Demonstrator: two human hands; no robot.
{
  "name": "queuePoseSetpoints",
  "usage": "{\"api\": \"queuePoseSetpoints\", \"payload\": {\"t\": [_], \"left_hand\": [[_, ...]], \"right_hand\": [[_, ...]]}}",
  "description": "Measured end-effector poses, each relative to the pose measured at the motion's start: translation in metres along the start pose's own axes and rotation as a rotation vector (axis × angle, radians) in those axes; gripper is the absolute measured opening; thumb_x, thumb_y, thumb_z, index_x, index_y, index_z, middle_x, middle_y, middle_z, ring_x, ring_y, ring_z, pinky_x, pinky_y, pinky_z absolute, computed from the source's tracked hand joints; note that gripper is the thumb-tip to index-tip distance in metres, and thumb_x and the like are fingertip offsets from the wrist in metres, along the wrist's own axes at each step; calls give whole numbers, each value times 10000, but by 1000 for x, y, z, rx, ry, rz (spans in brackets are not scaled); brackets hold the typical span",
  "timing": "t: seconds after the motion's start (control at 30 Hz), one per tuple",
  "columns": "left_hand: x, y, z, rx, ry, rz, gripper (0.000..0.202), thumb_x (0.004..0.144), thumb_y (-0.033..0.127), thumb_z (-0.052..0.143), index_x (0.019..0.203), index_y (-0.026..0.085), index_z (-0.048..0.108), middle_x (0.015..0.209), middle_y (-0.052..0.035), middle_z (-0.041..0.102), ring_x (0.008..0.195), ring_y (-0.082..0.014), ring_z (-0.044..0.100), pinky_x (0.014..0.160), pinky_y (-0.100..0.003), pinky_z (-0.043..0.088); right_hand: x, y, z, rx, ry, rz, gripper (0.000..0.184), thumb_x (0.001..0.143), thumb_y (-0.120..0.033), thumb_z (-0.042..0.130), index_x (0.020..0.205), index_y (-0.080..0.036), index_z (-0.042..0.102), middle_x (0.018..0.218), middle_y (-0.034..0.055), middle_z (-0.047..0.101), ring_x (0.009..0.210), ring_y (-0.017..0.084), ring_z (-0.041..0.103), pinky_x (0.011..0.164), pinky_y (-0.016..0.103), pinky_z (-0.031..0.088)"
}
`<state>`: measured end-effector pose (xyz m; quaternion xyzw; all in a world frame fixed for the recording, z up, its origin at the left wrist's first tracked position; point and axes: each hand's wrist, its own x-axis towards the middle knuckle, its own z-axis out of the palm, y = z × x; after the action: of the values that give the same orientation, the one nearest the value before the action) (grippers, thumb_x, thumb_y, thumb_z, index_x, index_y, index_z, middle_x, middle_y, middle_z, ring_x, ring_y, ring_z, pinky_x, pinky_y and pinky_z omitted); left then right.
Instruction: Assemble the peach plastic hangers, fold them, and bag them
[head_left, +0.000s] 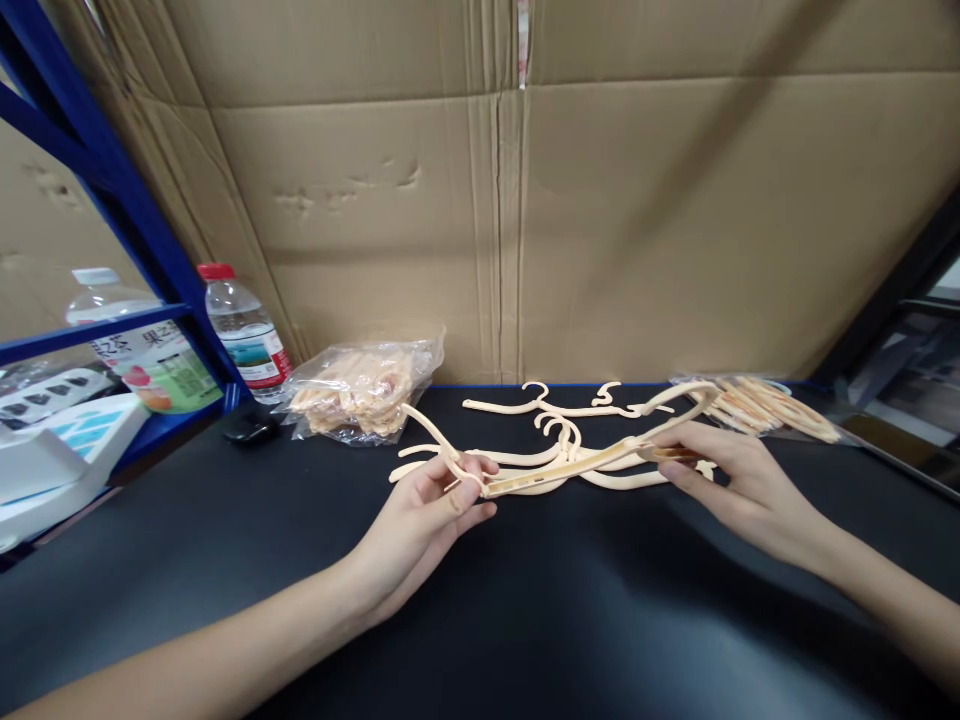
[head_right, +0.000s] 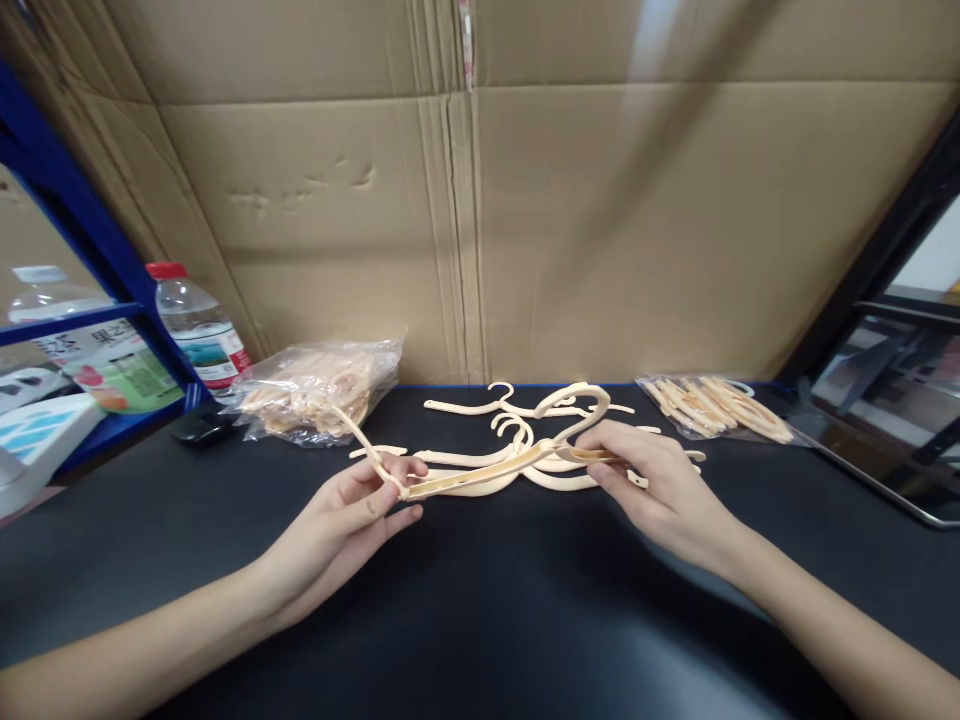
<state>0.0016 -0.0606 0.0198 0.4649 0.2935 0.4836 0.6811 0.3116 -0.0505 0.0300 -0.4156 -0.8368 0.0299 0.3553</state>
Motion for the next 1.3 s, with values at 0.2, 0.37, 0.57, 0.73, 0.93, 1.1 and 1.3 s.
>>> {"api": "queuePoseSetpoints", "payload": {"t": [0.2,0.37,0.57,0.73,0.93,1.1,1.3], "left_hand": [[-2,0,0,16,-80,-41,49,824,186,662,823,164,618,984,-44,591,846,-144,585,783,-275,501],[-2,1,1,-16,-119,-56,65,806,166,671,804,152,608,936,-44,598,780,-141,610,761,-267,492],[-5,1,4,11,-83,-74,104,743,164,719,748,148,616,858,-36,616,727,-130,589,694,-232,450],[-6,0,8,55,15,-65,177,649,166,775,660,142,599,743,-14,602,615,-109,540,574,-211,383],[-5,5,11,50,-38,-24,188,683,210,765,673,140,591,778,-21,597,622,-113,546,602,-226,414],[-7,12,13,19,-18,1,134,713,172,718,707,149,585,882,-50,624,775,-188,605,659,-286,497],[-4,16,14,61,187,54,152,734,149,674,658,151,543,856,-55,656,827,-175,584,636,-255,527]], "right_hand": [[-1,-3,-1,-27,43,-38,133,901,-232,465,927,-246,595,810,28,660,643,168,589,557,283,457],[-1,-4,-1,-31,71,-50,127,890,-221,477,924,-248,596,819,33,666,652,173,603,560,288,464],[0,-10,0,-16,85,-91,143,891,-189,478,930,-263,594,809,25,664,650,172,607,560,285,461],[-4,-12,5,1,68,-82,155,903,-188,460,949,-251,594,832,28,666,723,177,623,631,293,484],[-4,-13,2,5,49,-49,161,914,-211,440,972,-228,589,934,57,671,802,190,625,667,300,493],[-1,-11,-1,22,40,2,176,906,-231,434,933,-219,607,909,55,672,773,189,620,646,295,490],[0,-5,0,25,11,42,144,883,-240,445,892,-214,587,821,41,650,712,185,591,628,298,462]]}}
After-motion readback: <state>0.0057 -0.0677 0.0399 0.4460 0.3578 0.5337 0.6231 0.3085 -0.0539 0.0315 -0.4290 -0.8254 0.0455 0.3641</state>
